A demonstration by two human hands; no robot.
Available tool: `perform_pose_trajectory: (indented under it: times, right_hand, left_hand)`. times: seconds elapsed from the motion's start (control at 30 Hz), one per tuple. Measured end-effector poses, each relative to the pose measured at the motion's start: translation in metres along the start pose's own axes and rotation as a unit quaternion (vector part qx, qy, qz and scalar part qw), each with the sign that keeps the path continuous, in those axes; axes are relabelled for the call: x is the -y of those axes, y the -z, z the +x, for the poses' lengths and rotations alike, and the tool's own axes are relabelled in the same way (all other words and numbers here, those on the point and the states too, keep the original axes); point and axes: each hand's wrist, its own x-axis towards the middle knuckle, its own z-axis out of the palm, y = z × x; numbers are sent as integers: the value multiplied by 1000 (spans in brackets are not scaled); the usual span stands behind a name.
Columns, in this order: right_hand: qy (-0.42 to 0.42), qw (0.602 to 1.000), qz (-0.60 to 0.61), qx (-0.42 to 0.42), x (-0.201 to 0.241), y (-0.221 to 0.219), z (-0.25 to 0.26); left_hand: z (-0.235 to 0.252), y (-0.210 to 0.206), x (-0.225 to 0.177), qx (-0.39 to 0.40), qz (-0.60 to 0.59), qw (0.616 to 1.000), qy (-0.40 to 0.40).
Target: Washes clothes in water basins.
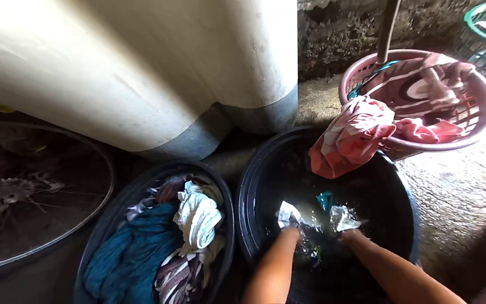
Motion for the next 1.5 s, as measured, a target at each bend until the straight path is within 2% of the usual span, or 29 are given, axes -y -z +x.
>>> perform_pose_trajectory:
  times: [0.03, 0.07, 0.1, 0.17, 0.27, 0.4, 0.5, 0.63, 0.73, 0.83, 0.9, 0.97, 1.07, 1.13, 1.17, 1.23, 1.33, 1.4, 1.5]
  right_hand:
    - [-74, 996, 15, 55, 18, 7, 5]
    - [-109, 991, 8, 83, 32, 15, 5]
    - [-101, 991, -10, 89, 41, 20, 4]
    - [-19, 995, -46, 84, 52, 29, -5]
    - [98, 992, -59, 53, 68, 57, -33]
    - [186, 980, 3, -75, 99, 109, -86]
    - [257, 948, 77, -170, 121, 144, -143]
    - [297, 917, 69, -256, 158, 189, -219]
    - [337, 870, 63, -356, 173, 209, -253]
    - [333, 830, 53, -444, 179, 235, -282]
    - [298, 835, 65, -458, 179, 249, -291]
    - [274, 845, 86, -450, 180, 250, -286]
    - [264, 859, 114, -424, 192, 227, -263]
    - [270, 882, 135, -363, 201, 220, -246]
    - [273, 892, 121, -339, 204, 219, -241]
    - [266, 909, 43, -318, 204, 221, -234]
    - [180, 918, -70, -347, 179, 225, -215]
    - [119, 924, -70, -357, 158, 229, -206]
    - [149, 903, 4, -403, 141, 232, -209]
  left_hand:
    - [7, 10, -4, 46, 59, 997, -14]
    - [10, 20, -9, 68, 98, 992, -34]
    - [8, 29, -11, 67, 113, 990, -58]
    - [-8, 45, -6, 43, 89, 988, -115]
    - [-52, 59, -2, -9, -9, 984, -180]
    - [-124, 66, -8, -63, -4, 980, -189]
    - [-182, 62, -16, -95, -25, 973, -211]
    - [-221, 48, -15, -234, -159, 907, -313]
    - [-228, 45, -8, -328, -174, 866, -335]
    - [-226, 44, 4, -327, -207, 872, -298]
    - [-220, 42, 8, -324, -288, 843, -318]
    - [-216, 43, 4, -296, -359, 800, -379]
    - [-211, 38, -14, -304, -362, 760, -447]
    - [-208, 36, -18, -378, -280, 781, -411]
    - [-212, 40, -17, -407, -224, 809, -360]
    - [-222, 60, -7, -406, -139, 863, -267]
    - [-236, 90, 21, -382, -114, 898, -187]
    - [-235, 101, 39, -416, -149, 881, -167]
    - [-238, 109, 49, -489, -195, 831, -179]
